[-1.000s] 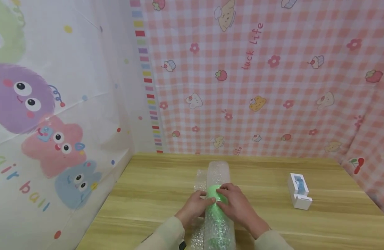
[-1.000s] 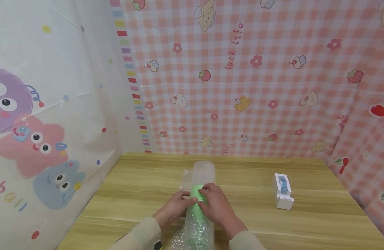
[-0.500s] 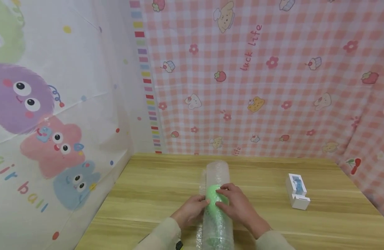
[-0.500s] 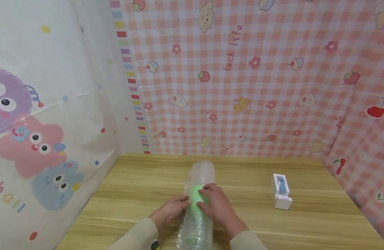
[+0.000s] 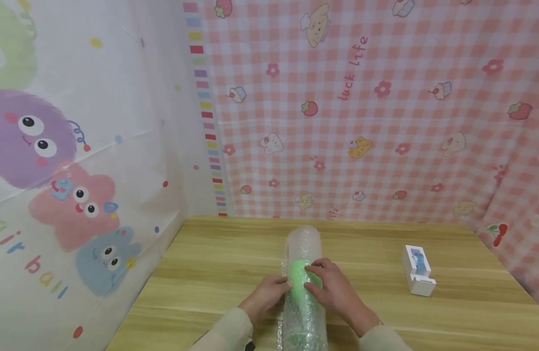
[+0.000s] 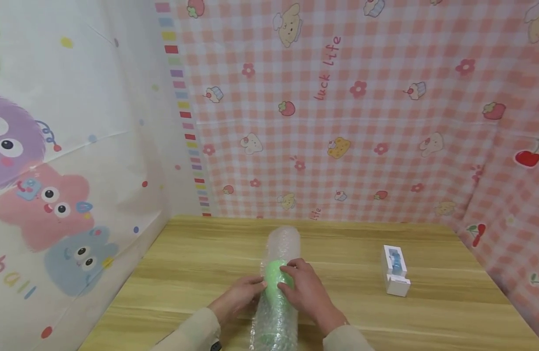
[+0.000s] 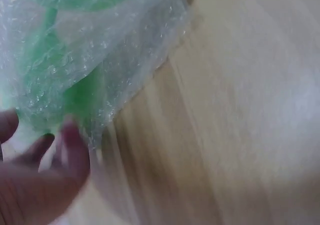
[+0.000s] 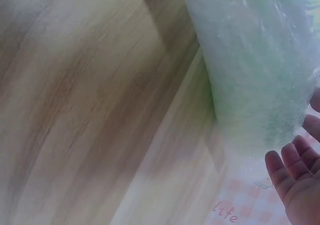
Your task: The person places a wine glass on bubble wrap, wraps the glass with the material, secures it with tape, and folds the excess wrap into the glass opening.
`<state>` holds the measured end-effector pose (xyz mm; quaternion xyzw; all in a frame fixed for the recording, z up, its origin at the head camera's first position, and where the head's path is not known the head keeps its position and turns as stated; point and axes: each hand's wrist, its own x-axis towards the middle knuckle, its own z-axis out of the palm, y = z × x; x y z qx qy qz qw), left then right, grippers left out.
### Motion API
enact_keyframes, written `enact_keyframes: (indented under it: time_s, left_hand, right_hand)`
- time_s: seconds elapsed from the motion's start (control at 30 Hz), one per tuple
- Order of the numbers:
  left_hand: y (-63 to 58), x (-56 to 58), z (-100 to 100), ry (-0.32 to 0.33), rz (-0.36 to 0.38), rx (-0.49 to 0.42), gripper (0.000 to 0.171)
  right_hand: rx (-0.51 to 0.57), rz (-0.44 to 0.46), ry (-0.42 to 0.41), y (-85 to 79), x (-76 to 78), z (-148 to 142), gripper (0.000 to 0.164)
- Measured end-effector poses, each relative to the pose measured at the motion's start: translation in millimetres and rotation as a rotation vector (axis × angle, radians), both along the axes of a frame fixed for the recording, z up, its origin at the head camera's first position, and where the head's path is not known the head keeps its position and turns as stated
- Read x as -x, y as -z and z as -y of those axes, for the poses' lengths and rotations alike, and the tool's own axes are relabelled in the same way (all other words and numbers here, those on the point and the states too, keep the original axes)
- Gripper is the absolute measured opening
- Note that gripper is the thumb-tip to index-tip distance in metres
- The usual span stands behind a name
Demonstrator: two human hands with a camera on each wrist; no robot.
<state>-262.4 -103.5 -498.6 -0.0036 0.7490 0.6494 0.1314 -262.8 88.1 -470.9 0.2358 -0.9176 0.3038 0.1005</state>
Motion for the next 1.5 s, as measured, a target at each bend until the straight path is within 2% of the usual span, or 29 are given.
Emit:
enact_keyframes:
  time_s: [0.07, 0.13, 0.23, 0.3, 0.37, 0.5, 0.57, 0.63, 0.77, 0.9, 1.03, 1.27, 1.5]
  left_hand:
    - [-3.8, -0.6, 0.5, -0.065, -0.021, 0.087, 0.050]
    - [-7.5, -0.9, 0.4, -0.123, -0.007, 0.148, 0.059]
    - [-10.9, -0.1, 0.0, -0.149, 0.077, 0.155, 0.072]
    - [-11.3, 1.0, 0.3, -0.153, 0.117, 0.147, 0.075]
    - [-11.3, 2.4, 0.9, -0.151, 0.141, 0.150, 0.065]
    - [-9.7, 3.1, 1.8, -0.118, 0.162, 0.187, 0.023]
    - [-8.2, 3.2, 1.7, -0.088, 0.169, 0.189, 0.020]
    - [-6.9, 2.0, 1.1, -0.052, 0.157, 0.153, 0.020]
    - [-3.2, 0.3, -1.5, -0.004, 0.112, 0.017, 0.019]
    - [-2.4, -2.2, -4.2, 0.007, 0.054, -0.041, 0.024]
    - [-6.7, -3.8, -6.4, -0.009, -0.023, 0.029, 0.025]
    - [-21.1, -2.9, -9.8, -0.033, -0.124, 0.278, 0.023]
    - [-29.7, -5.8, -14.9, -0.055, -0.190, 0.387, 0.026]
  right_hand:
    - [0.008, 0.015, -0.003, 0.1, 0.5, 0.7, 0.037]
    - [0.016, 0.022, -0.003, 0.1, 1.1, 1.6, 0.037]
    - [0.024, 0.022, 0.001, 0.7, 2.3, 3.2, 0.036]
    - [0.025, 0.020, -0.002, 1.0, 2.7, 4.1, 0.036]
    - [0.026, 0.023, -0.007, 1.6, 2.9, 4.6, 0.036]
    - [0.029, 0.021, -0.009, 2.5, 2.9, 4.3, 0.036]
    - [0.035, 0.019, -0.004, 3.0, 3.2, 3.5, 0.036]
    - [0.046, 0.020, 0.001, 3.3, 3.4, 2.3, 0.035]
    - [0.082, 0.044, 0.012, 3.7, 3.6, -1.2, 0.033]
    - [0.100, 0.075, 0.029, 3.1, 2.4, -4.4, 0.033]
    - [0.099, 0.103, 0.031, 3.0, 0.0, -6.7, 0.037]
    - [0.086, 0.135, 0.010, 3.9, -1.6, -10.1, 0.037]
    - [0.109, 0.211, 0.024, 2.9, -0.9, -15.2, 0.036]
